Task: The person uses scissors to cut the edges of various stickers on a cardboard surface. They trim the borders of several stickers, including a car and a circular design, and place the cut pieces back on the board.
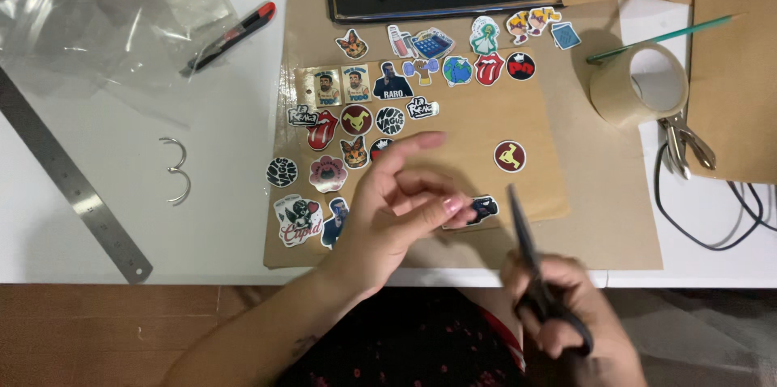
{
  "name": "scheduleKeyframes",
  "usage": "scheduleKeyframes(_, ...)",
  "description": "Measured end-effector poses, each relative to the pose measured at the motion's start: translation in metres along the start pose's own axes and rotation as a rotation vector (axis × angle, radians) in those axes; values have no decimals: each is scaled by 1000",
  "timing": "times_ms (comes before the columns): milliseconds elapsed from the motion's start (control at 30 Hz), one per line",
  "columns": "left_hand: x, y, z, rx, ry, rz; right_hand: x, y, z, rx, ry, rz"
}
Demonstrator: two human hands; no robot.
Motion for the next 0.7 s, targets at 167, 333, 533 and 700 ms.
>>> scheduleKeyframes(167,4,24,5,135,-44,-112,-81,96,3,859,-167,1149)
scheduleKeyframes(333,6,45,21,225,35,-218,-86,112,-19,803,-313,1587)
scheduleKeyframes(533,8,57,33,269,-35,-271,-63,53,-74,623,102,1888)
scheduleKeyframes(700,11,58,52,234,-141,-412,-43,93,-89,700,-335,1648)
Point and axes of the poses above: each hand's wrist, its own z-axis away from the middle knuckle, its own y-axis out of the back of the hand, x = y × z, the point moved 8 cm from there along -z, towards the middle knuckle, and after that the axes turned 6 degrees about -z, right-handed, at the moved point
